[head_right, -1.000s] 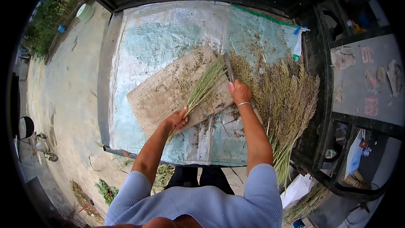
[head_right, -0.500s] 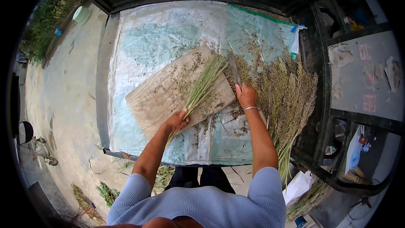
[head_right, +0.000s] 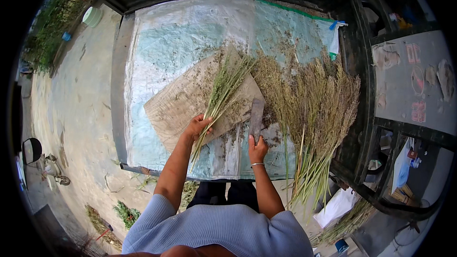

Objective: The person uses a wooden block to thresh bundles of grain stalks on a tarp. They repeatedly strike the grain heads against the block to separate the seeds, which fall onto the tarp below. The person handles the stalks by hand, adjusting their grip and position between strikes.

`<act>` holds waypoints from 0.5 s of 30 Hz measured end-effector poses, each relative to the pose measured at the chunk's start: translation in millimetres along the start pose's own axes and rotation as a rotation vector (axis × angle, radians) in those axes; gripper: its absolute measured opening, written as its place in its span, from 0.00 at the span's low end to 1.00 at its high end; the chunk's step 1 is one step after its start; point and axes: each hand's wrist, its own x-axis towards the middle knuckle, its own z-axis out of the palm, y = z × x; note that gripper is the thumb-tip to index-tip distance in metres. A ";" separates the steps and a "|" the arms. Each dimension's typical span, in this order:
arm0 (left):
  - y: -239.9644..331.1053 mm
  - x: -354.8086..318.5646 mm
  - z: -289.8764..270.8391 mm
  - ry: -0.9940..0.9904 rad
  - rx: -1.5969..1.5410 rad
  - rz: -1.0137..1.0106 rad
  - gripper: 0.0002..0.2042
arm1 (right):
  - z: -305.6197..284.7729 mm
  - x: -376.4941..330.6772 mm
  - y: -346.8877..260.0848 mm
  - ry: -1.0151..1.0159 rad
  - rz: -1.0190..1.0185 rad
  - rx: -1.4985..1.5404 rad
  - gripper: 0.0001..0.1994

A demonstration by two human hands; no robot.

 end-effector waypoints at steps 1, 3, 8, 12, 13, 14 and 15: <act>-2.0 -0.4 -1.7 -0.005 -0.087 -0.008 0.11 | 2.1 -1.8 0.6 0.006 0.093 0.059 0.16; -5.4 -2.7 -3.2 -0.013 -0.124 -0.020 0.13 | 6.3 -4.8 6.6 0.028 0.167 0.145 0.16; -9.1 -3.1 -0.7 0.006 -0.039 -0.018 0.18 | 1.3 3.3 16.1 -0.021 0.168 -0.070 0.19; -12.2 -5.5 -3.3 0.040 -0.092 -0.036 0.20 | -14.9 25.6 -64.6 0.114 -0.211 -0.486 0.28; -14.6 -4.7 -1.2 0.057 -0.111 -0.029 0.20 | -12.7 29.9 -87.1 0.135 -0.294 -0.525 0.30; -16.5 -3.1 4.3 0.066 -0.124 -0.025 0.20 | 0.7 29.6 -85.0 0.033 -0.218 -0.381 0.31; -17.6 -3.2 11.3 0.065 -0.181 0.014 0.17 | 17.6 30.3 -82.0 -0.067 -0.144 -0.234 0.31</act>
